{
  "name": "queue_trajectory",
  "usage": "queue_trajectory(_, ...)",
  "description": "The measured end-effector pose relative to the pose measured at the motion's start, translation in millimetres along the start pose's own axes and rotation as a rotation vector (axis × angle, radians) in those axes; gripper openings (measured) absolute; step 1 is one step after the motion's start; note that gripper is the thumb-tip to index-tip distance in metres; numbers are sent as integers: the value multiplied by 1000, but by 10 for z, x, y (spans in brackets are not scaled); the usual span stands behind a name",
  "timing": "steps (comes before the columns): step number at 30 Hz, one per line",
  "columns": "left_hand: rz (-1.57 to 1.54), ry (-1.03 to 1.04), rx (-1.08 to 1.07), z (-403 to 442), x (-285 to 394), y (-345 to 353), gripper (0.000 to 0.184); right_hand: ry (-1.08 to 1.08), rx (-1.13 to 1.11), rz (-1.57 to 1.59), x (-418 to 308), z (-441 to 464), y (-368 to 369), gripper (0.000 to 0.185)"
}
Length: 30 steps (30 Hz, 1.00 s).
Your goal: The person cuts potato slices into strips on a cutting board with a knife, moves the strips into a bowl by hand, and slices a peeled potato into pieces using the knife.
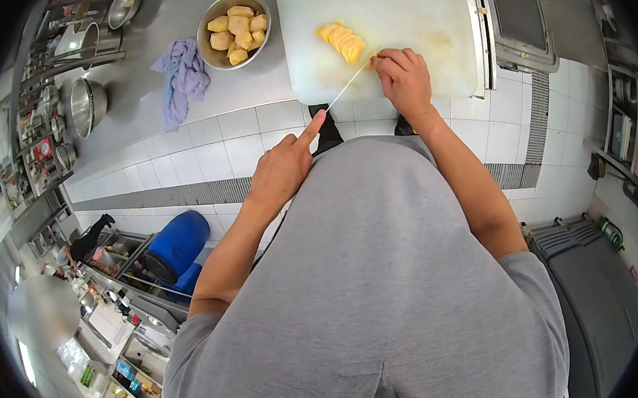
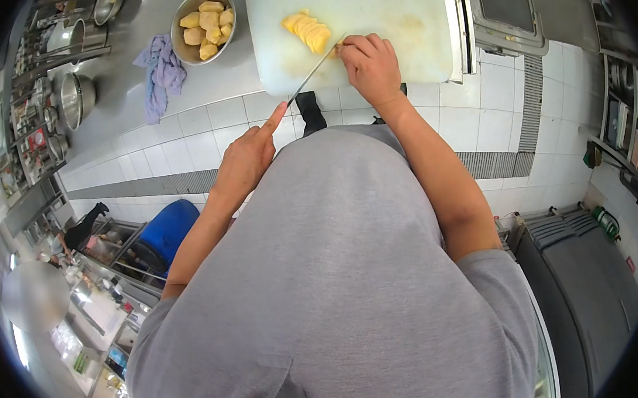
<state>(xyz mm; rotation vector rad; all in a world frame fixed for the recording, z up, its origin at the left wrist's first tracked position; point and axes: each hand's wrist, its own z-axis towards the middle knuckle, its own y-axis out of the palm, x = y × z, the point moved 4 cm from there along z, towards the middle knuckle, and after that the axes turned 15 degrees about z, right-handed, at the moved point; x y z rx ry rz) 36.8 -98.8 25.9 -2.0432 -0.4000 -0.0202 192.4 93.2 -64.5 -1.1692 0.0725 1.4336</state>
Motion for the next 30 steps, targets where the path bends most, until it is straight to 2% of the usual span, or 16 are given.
queue_trajectory(7, 47, -23, 10, 177, 89, 58, 84, -10, -5, -2, 13, 2, -6, 12)
queue_trajectory(13, -222, 51, 90, 398, 150, -59, 86, -20, 19, 22, -55, 5, -16, 12)
queue_trajectory(16, -261, 35, -1, 371, 59, 56, 85, -7, 15, 19, -97, 37, -35, 12)
queue_trajectory(18, -148, 31, 103, 280, 45, 25, 85, 5, 12, 13, -72, -5, -19, 12)
queue_trajectory(21, -32, -16, 34, 141, 16, 81, 85, 8, -2, 6, -50, -3, 11, 13)
queue_trajectory(30, 29, 19, 52, -17, 20, 91, 87, 11, 8, -5, -41, -20, 5, 15)
